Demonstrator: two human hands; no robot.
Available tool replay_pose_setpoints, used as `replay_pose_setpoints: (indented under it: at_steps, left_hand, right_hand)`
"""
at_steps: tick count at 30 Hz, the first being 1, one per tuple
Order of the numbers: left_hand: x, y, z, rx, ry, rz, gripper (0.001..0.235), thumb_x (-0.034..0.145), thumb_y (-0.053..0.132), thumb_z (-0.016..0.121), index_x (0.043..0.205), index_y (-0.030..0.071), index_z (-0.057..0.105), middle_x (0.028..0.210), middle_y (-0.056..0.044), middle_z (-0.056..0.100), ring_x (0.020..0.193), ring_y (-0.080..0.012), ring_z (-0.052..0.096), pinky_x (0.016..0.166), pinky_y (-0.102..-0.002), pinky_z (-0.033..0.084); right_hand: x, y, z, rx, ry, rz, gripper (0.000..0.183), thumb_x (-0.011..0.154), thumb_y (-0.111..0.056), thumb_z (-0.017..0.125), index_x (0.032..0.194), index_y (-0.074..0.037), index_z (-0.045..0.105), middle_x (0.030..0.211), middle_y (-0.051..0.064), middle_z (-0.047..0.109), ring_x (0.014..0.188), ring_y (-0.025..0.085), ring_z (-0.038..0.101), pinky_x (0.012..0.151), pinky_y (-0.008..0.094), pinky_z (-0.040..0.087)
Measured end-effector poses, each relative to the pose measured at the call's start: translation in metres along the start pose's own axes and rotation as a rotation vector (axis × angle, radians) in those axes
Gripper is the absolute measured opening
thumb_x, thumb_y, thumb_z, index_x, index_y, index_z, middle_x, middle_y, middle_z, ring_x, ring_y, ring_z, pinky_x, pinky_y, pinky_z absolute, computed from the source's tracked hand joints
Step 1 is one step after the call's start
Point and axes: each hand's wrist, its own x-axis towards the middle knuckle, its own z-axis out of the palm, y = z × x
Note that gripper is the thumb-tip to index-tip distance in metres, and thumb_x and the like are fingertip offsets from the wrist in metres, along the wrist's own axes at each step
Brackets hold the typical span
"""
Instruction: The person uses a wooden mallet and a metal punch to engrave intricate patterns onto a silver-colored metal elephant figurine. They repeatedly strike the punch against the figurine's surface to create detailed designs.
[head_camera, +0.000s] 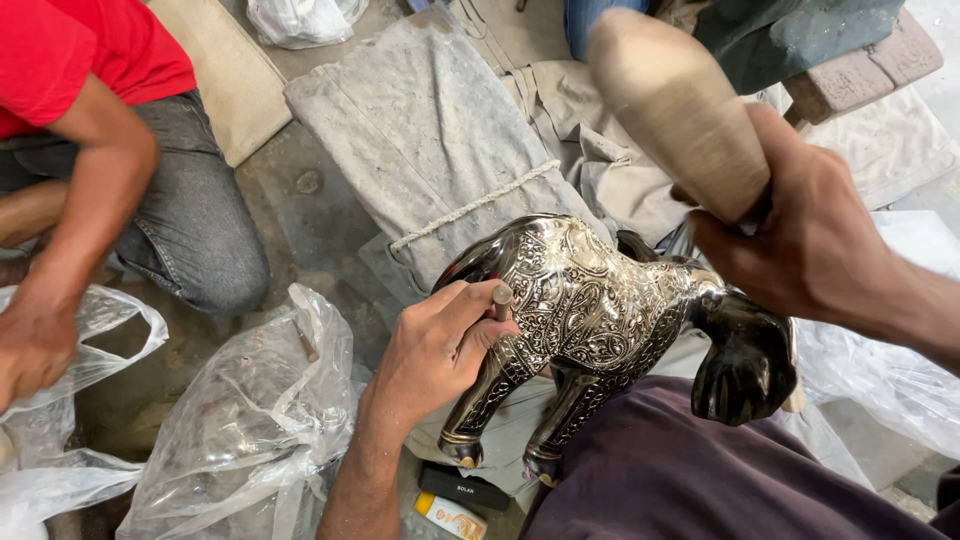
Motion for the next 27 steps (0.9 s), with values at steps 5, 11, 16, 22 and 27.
replay_pose_setpoints:
  at_steps: [5,11,16,22,27]
  left_hand:
    - [0.001,0.0,0.0,0.024,-0.028,-0.028,0.033,0.095,0.021,0.074,0.124,0.009,0.064,0.087,-0.006,0.068,0.071,-0.0181,0.071,0.061,-0.034,0.055]
    - [-0.001,0.001,-0.002,0.04,-0.027,-0.003,0.03,0.096,0.02,0.074,0.122,0.009,0.063,0.087,-0.007,0.068,0.072,-0.0214,0.071,0.063,-0.036,0.054]
    - [0.0,0.001,-0.004,0.044,-0.033,0.009,0.027,0.096,0.016,0.074,0.12,0.009,0.063,0.089,-0.008,0.068,0.074,-0.0227,0.072,0.064,-0.036,0.054]
    - [0.0,0.001,-0.005,0.02,-0.041,-0.004,0.025,0.095,0.015,0.074,0.116,0.007,0.063,0.09,-0.008,0.066,0.074,-0.0249,0.071,0.064,-0.038,0.054]
    - [0.0,-0.001,-0.005,0.02,-0.058,-0.018,0.028,0.093,0.015,0.075,0.117,0.007,0.063,0.088,-0.009,0.066,0.071,-0.0261,0.068,0.062,-0.04,0.051]
  right_hand:
    - [-0.004,-0.004,0.002,0.268,0.042,-0.129,0.046,0.087,-0.013,0.065,0.132,-0.014,0.056,0.107,0.005,0.068,0.081,0.014,0.069,0.065,0.032,0.057]
    - [-0.016,0.0,0.007,0.199,0.097,-0.16,0.046,0.09,-0.012,0.064,0.135,-0.015,0.057,0.105,0.005,0.064,0.086,0.014,0.065,0.065,0.028,0.058]
    - [-0.014,-0.001,0.008,-0.197,0.037,-0.205,0.055,0.081,-0.005,0.068,0.135,-0.016,0.061,0.099,0.006,0.068,0.082,0.02,0.063,0.071,0.038,0.054]
    - [-0.011,-0.006,0.005,-0.214,0.067,-0.275,0.057,0.074,-0.002,0.072,0.129,-0.014,0.064,0.097,0.008,0.07,0.082,0.023,0.064,0.072,0.043,0.055]
    - [-0.01,-0.01,0.004,-0.04,0.069,-0.266,0.052,0.077,-0.005,0.072,0.127,-0.012,0.062,0.103,0.011,0.069,0.084,0.023,0.066,0.068,0.041,0.058]
